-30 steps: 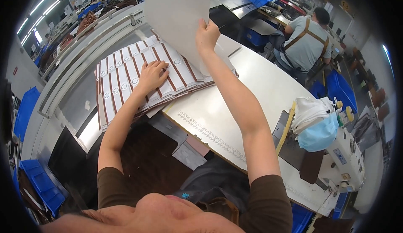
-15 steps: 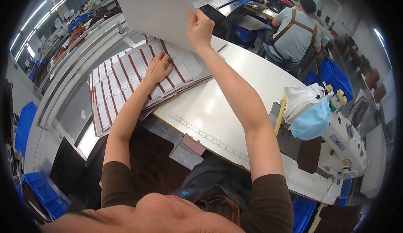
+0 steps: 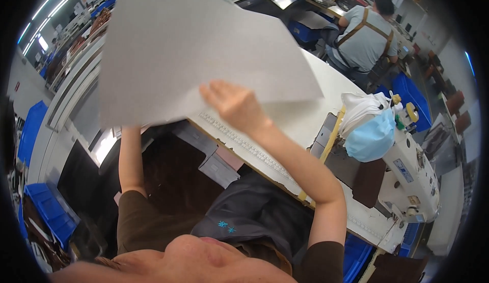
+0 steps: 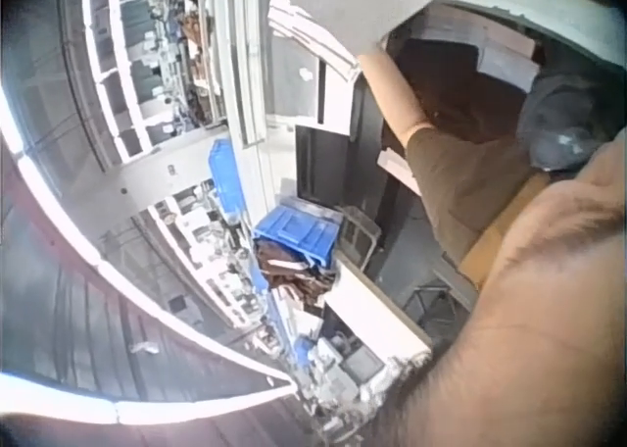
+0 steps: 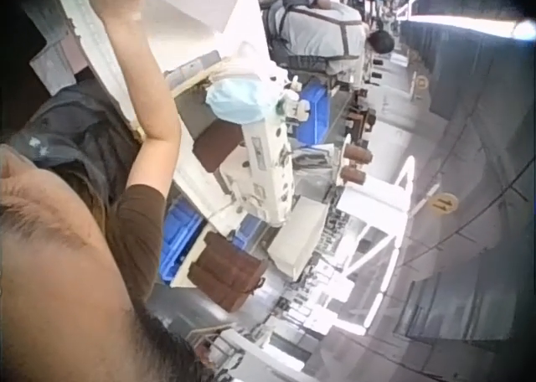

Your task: Sewing together leather pieces using an industrial sewing machine to create wallets.

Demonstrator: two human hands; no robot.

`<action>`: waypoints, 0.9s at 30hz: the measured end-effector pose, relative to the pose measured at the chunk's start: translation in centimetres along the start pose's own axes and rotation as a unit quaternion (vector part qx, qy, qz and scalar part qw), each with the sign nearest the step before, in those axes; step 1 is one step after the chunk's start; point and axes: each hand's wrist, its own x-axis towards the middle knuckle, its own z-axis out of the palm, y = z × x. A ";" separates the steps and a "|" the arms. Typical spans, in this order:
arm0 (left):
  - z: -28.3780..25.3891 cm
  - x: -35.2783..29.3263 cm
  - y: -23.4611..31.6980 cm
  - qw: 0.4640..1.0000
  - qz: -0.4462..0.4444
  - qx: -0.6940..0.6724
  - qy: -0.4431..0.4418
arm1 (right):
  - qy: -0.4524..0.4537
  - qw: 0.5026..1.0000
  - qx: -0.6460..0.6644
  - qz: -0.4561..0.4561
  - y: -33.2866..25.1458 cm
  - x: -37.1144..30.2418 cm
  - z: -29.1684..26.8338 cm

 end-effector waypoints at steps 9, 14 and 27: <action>-0.6 -34.8 4.8 0.835 -0.376 -0.340 0.215 | -0.224 0.927 0.297 -0.040 -25.2 -14.9 2.8; 2.5 -59.8 -3.5 0.687 -0.593 -0.301 0.293 | -0.293 0.871 0.392 -0.048 -23.4 -14.5 -0.2; 6.5 -60.7 -7.7 0.648 -0.636 -0.280 0.312 | -0.115 0.606 0.787 -0.018 -21.5 2.5 -11.4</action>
